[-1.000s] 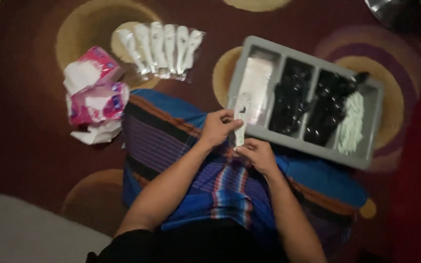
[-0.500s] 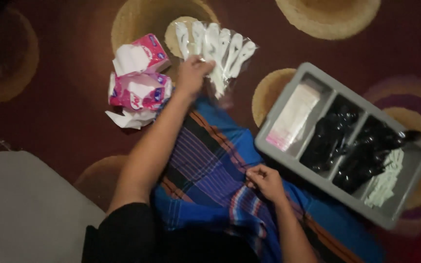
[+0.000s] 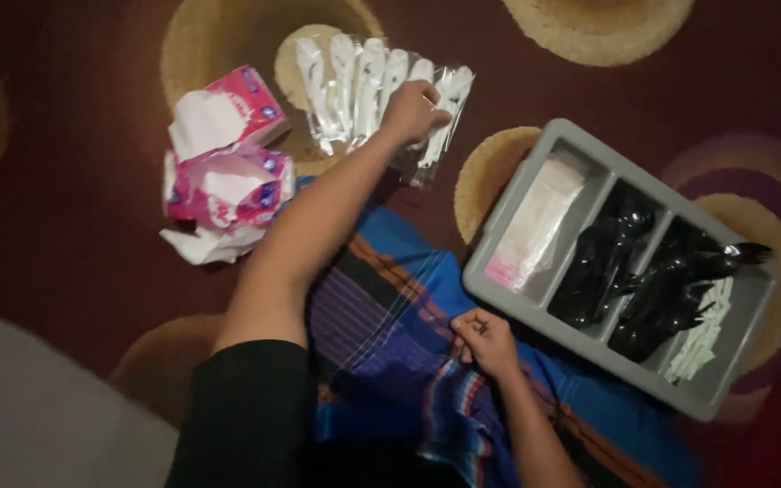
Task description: Wrapping individual plastic spoons into paper sleeves by hand.
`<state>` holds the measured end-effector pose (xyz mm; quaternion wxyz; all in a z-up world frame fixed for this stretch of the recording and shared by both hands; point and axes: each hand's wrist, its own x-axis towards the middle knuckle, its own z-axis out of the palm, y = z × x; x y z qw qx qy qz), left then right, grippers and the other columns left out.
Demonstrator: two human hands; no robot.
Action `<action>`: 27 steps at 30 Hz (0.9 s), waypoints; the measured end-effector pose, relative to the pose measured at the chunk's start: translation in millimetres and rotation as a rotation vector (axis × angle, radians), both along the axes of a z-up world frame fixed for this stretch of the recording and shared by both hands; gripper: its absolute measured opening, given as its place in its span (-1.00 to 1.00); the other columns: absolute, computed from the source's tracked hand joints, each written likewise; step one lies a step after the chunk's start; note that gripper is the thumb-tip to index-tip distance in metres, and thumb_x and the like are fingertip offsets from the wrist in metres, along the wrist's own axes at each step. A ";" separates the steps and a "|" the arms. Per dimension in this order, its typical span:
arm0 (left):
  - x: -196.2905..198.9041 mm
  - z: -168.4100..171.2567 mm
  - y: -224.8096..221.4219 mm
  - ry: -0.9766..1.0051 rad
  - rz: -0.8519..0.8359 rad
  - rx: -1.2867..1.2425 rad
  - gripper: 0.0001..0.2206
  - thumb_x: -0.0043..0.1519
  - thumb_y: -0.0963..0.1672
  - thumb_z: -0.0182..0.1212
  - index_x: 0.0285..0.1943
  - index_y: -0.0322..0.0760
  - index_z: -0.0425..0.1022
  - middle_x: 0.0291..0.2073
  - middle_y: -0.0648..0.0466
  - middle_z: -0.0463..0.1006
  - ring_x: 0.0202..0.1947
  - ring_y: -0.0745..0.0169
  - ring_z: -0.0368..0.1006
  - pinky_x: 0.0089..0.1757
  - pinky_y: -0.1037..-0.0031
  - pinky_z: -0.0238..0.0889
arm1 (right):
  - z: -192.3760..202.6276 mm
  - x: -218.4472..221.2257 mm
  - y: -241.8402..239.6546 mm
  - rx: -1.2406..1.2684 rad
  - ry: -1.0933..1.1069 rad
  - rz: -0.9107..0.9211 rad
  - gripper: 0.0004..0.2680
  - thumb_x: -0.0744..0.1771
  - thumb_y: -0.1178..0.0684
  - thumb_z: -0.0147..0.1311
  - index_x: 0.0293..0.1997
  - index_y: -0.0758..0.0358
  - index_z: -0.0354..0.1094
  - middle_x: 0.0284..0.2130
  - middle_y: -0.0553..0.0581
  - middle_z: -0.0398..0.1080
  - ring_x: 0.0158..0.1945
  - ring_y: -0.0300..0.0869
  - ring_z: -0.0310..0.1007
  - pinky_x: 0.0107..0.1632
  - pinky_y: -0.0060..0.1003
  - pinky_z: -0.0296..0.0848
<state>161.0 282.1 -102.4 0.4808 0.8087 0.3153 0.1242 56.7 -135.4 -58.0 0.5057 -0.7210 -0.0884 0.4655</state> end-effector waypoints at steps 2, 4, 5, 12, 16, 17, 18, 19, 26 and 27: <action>17.6 -20.3 -8.1 0.002 -0.013 0.020 -0.72 -0.08 -0.09 0.49 -0.25 -0.23 0.59 -0.41 0.01 0.62 -0.39 0.11 0.56 -0.25 0.35 0.47 | -3.9 1.0 -1.9 0.001 0.017 -0.014 -0.90 0.31 0.19 0.20 -0.31 0.47 0.49 -0.66 0.20 0.44 -0.73 -0.19 0.30 -0.62 -0.39 0.28; 23.2 -16.4 -18.1 0.007 -0.031 0.039 -0.73 -0.08 -0.08 0.47 -0.27 -0.22 0.57 -0.46 0.02 0.61 -0.45 0.10 0.56 -0.30 0.35 0.47 | -16.1 2.3 -7.1 -0.001 0.039 -0.032 -0.91 0.31 0.20 0.19 -0.31 0.47 0.49 -0.65 0.19 0.44 -0.73 -0.20 0.29 -0.62 -0.40 0.28; 18.4 -2.4 -22.5 0.081 -0.040 0.026 -0.72 -0.01 -0.07 0.50 -0.19 -0.21 0.56 -0.35 -0.05 0.64 -0.22 -0.06 0.57 -0.18 0.22 0.47 | -26.9 3.4 -11.2 -0.004 0.033 -0.027 -0.91 0.31 0.21 0.22 -0.27 0.49 0.48 -0.67 0.27 0.46 -0.76 -0.16 0.34 -0.67 -0.35 0.29; 13.2 6.3 -32.9 0.142 -0.104 0.111 -0.72 0.12 -0.08 0.47 -0.09 -0.24 0.53 -0.28 -0.08 0.65 -0.10 -0.20 0.62 -0.14 0.08 0.49 | -33.4 14.0 -12.2 -0.031 0.103 -0.004 -0.88 0.30 0.17 0.28 -0.26 0.46 0.50 -0.67 0.34 0.49 -0.79 -0.08 0.41 -0.73 -0.33 0.32; 8.7 18.3 -35.4 0.125 -0.118 0.215 -0.72 0.13 -0.11 0.45 -0.08 -0.30 0.50 -0.27 -0.18 0.63 -0.12 -0.29 0.61 -0.15 0.02 0.49 | -38.9 12.3 -14.0 -0.038 0.156 -0.043 -0.88 0.31 0.17 0.28 -0.29 0.47 0.49 -0.69 0.35 0.48 -0.79 -0.06 0.41 -0.72 -0.30 0.32; 7.4 22.8 -35.7 0.096 -0.096 0.262 -0.68 0.13 -0.12 0.47 -0.02 -0.35 0.49 -0.23 -0.21 0.61 -0.10 -0.31 0.60 -0.12 0.00 0.48 | -36.8 12.3 -12.7 -0.041 0.151 -0.047 -0.89 0.31 0.18 0.27 -0.29 0.47 0.49 -0.70 0.36 0.48 -0.80 -0.04 0.41 -0.73 -0.30 0.32; 5.5 27.6 -36.2 0.068 -0.075 0.309 -0.63 0.13 -0.13 0.49 0.03 -0.40 0.49 -0.19 -0.24 0.58 -0.08 -0.33 0.59 -0.09 -0.02 0.48 | -34.4 11.8 -11.7 -0.044 0.146 -0.052 -0.90 0.31 0.20 0.26 -0.30 0.47 0.48 -0.72 0.36 0.47 -0.80 -0.03 0.41 -0.74 -0.30 0.31; 3.2 35.0 -36.4 0.069 -0.075 0.310 -0.63 0.13 -0.13 0.49 0.03 -0.40 0.49 -0.19 -0.24 0.58 -0.08 -0.33 0.59 -0.09 -0.02 0.48 | -33.0 11.5 -10.8 -0.042 0.147 -0.051 -0.90 0.31 0.20 0.26 -0.30 0.47 0.48 -0.72 0.36 0.47 -0.80 -0.03 0.41 -0.74 -0.30 0.31; 11.7 -5.3 -31.7 0.143 -0.136 0.413 -0.85 0.15 -0.18 0.39 -0.17 -0.35 0.58 -0.25 -0.14 0.52 -0.17 -0.22 0.57 -0.13 0.03 0.44 | -34.8 10.7 -9.3 0.018 0.112 -0.046 -0.90 0.30 0.19 0.25 -0.31 0.46 0.48 -0.72 0.36 0.47 -0.82 -0.06 0.40 -0.75 -0.29 0.34; 13.9 -23.5 -30.6 0.168 -0.183 0.510 -0.89 0.12 -0.20 0.41 -0.24 -0.35 0.62 -0.28 -0.13 0.50 -0.22 -0.20 0.57 -0.15 0.04 0.44 | -35.8 11.1 -10.2 0.025 0.099 -0.037 -0.89 0.29 0.18 0.27 -0.31 0.46 0.48 -0.72 0.37 0.47 -0.82 -0.06 0.40 -0.75 -0.28 0.34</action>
